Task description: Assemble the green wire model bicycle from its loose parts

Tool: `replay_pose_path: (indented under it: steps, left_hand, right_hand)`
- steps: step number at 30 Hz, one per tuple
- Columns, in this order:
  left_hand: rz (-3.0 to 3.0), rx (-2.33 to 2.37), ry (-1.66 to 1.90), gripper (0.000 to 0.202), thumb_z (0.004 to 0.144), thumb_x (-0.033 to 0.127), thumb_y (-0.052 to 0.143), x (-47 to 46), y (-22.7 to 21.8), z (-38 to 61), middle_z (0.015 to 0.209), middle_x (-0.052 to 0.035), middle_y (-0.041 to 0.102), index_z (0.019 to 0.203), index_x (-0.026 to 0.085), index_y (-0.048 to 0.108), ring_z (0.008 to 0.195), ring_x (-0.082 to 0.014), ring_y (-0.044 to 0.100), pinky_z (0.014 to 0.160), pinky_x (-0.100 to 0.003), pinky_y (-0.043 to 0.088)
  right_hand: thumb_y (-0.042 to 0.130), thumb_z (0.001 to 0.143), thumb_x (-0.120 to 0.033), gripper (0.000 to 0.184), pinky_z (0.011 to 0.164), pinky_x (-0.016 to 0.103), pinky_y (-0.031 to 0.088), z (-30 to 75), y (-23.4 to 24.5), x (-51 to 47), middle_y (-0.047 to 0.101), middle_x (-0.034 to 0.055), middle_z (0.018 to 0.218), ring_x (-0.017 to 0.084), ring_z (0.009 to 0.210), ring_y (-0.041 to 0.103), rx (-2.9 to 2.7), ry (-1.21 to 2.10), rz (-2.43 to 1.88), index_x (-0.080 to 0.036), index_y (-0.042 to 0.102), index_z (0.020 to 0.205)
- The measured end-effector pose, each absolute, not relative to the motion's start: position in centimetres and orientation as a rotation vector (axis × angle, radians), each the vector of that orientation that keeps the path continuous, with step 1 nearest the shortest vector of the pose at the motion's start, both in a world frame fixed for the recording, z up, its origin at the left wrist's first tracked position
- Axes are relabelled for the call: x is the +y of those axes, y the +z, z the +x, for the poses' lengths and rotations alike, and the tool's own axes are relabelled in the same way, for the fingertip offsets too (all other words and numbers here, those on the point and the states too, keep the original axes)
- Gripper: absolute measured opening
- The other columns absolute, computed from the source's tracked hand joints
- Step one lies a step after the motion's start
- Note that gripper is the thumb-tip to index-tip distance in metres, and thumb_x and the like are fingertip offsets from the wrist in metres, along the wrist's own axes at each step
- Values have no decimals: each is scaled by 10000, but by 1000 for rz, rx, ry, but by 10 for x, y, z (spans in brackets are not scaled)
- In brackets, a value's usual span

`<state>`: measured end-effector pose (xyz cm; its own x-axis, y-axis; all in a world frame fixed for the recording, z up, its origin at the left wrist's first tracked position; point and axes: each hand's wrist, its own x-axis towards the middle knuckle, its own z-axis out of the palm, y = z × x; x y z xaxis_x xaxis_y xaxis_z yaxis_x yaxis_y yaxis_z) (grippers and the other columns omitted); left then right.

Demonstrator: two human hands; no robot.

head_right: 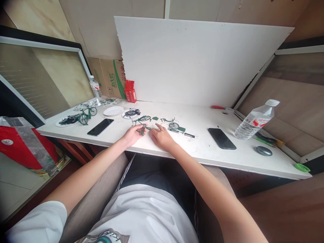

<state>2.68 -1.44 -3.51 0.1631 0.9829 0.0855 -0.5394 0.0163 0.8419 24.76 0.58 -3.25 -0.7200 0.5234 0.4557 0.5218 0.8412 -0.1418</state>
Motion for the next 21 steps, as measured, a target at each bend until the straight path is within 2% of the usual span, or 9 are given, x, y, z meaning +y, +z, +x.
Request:
replay_pose_path:
  steps: [4,6,9,14,18,21]
  left_hand:
    - [910,645,1328,266,869,273,756,-14,-38,27,831,-91,723,1050,86,808,763,-162,635,735,-288,473]
    - [903,638,1333,260,860,270,762,-13,-39,28,835,-90,725,1039,88,810,770,-164,640,749,-293,477]
    - [905,633,1353,246,848,265,769,-12,-39,27,831,-88,724,1020,94,813,773,-167,639,760,-297,480]
    - [973,662,1334,265,841,293,777,-17,-36,30,828,-82,727,1023,102,806,761,-164,634,746,-295,471]
    - [1151,754,1300,292,855,344,771,-23,-33,36,812,-79,733,1022,106,795,739,-173,643,765,-318,477]
    - [1213,798,1283,318,869,377,767,-25,-33,37,824,-73,739,1054,118,777,723,-171,647,771,-324,478]
  right_hand:
    - [494,1020,-109,337,1079,541,523,259,-33,-1,769,119,1176,338,1424,538,-2431,75,-695,-232,769,1170]
    - [514,992,-87,335,1039,528,541,259,-33,-3,769,124,1125,338,1367,569,-2395,88,-676,-229,779,1138]
    - [575,1003,-176,281,1037,538,531,257,-30,-7,765,128,1113,352,1294,579,-2369,77,-696,-215,753,1217]
    - [592,1040,-359,350,1085,583,477,257,-29,-9,716,154,1296,377,1277,547,-2379,-6,-836,-192,711,1324]
    - [559,1061,-427,428,1088,590,471,259,-33,-6,716,160,1298,382,1305,538,-2440,15,-863,-218,671,1417]
    - [552,1065,-398,370,1093,586,475,261,-34,-3,738,126,1295,370,1332,534,-2456,84,-779,-263,709,1372]
